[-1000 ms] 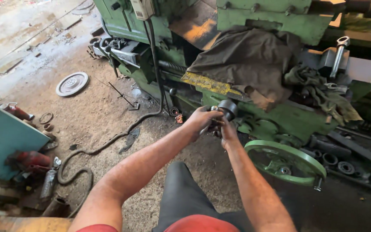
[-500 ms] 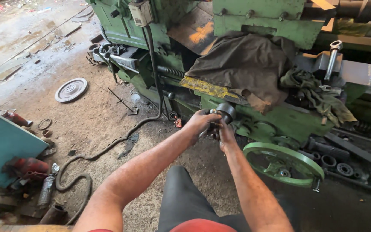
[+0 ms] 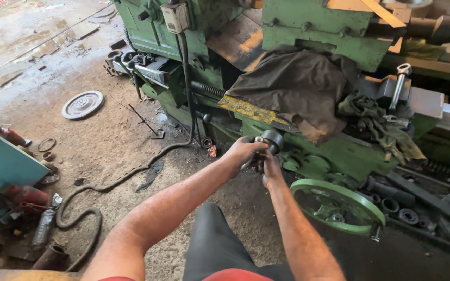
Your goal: Adjusting components on a large industrial lathe machine.
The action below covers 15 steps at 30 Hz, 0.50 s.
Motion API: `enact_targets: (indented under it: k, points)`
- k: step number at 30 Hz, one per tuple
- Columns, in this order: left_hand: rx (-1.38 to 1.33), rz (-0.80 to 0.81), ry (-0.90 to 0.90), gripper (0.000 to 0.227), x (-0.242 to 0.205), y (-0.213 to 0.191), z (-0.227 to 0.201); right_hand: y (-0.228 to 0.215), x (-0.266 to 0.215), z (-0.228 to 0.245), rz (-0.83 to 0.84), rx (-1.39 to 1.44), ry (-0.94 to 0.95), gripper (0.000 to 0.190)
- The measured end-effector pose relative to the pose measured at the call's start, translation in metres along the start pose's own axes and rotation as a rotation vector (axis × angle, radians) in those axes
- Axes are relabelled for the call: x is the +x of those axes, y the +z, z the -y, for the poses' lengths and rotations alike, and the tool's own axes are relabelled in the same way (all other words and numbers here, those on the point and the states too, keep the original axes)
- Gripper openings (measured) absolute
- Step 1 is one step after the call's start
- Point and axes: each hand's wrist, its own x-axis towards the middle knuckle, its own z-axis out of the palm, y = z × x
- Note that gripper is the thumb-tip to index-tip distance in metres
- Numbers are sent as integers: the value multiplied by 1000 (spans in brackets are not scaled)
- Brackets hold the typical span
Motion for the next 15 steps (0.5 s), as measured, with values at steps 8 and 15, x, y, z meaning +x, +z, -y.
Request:
enact_targets:
  k: [8, 15]
  points:
    - [-177, 67, -52, 20, -4, 1, -2, -9, 12, -9, 5, 13, 63, 40]
    - [-175, 9, -19, 26, 0, -1, 6, -16, 23, -16, -5, 12, 26, 39]
